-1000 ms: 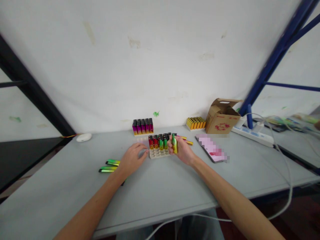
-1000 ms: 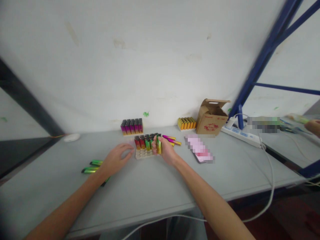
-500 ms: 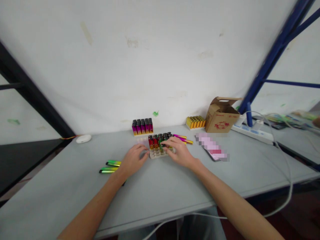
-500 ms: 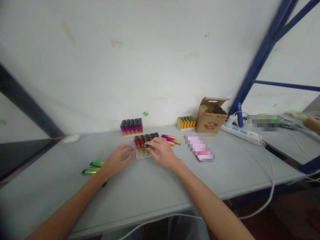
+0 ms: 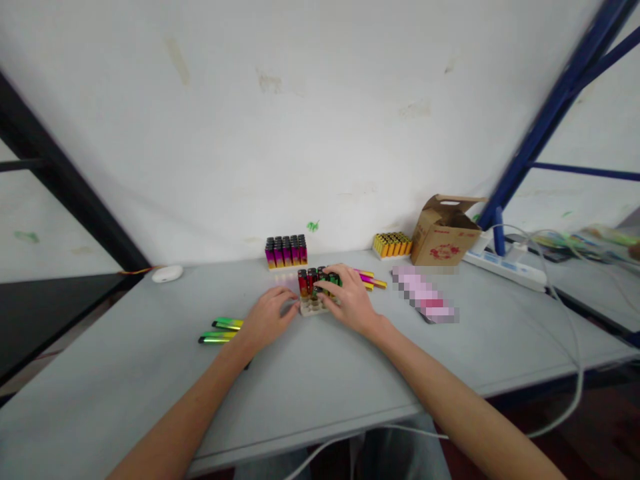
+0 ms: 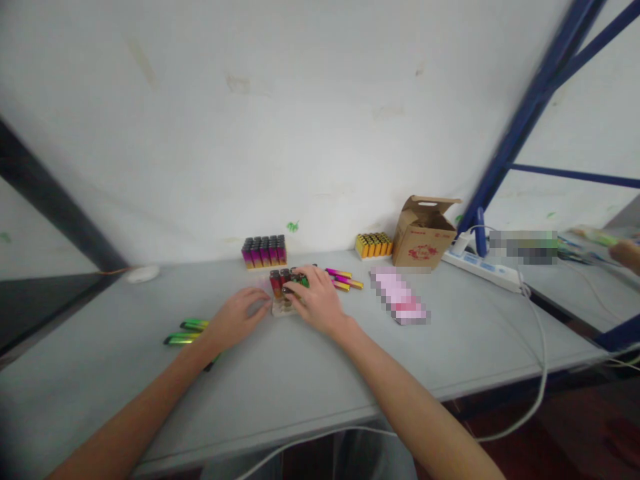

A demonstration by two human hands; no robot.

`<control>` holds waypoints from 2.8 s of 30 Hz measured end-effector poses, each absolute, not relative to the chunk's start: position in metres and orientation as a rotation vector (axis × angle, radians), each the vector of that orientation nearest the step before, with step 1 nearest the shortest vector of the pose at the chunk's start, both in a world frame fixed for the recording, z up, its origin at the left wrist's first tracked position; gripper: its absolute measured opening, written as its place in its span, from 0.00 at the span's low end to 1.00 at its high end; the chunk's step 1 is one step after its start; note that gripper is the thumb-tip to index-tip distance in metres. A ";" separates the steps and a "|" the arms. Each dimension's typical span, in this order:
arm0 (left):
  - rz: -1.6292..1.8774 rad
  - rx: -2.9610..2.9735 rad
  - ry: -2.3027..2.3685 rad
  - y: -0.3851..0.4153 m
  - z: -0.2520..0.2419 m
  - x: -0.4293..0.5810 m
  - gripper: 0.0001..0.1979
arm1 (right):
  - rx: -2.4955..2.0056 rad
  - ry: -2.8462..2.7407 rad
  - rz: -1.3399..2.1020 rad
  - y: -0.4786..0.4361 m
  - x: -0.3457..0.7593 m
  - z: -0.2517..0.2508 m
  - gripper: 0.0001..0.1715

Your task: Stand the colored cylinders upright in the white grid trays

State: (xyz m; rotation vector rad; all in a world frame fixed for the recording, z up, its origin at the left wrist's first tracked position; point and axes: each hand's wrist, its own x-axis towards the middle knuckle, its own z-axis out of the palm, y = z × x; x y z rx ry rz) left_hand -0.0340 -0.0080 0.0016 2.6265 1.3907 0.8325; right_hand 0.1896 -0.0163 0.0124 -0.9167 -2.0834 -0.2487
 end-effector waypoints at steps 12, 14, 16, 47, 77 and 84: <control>0.849 2.605 1.416 -0.006 0.002 -0.036 0.14 | -1.123 -2.229 -0.377 -0.011 0.184 0.013 0.28; 0.856 2.590 1.448 -0.003 0.005 -0.042 0.15 | -1.103 -2.231 -0.333 -0.012 0.185 0.013 0.31; 0.853 2.570 1.491 -0.001 0.009 -0.051 0.16 | -1.095 -2.164 -0.286 -0.009 0.191 0.013 0.30; 0.775 2.538 1.574 0.001 0.023 -0.072 0.18 | -1.389 -1.928 0.046 0.047 0.275 -0.021 0.16; 1.094 1.929 1.597 0.011 0.033 -0.052 0.18 | -1.219 -1.786 -0.005 0.035 0.254 -0.011 0.12; 1.505 1.734 1.810 0.009 0.030 -0.048 0.14 | -1.067 -1.723 -0.035 0.013 0.239 0.011 0.11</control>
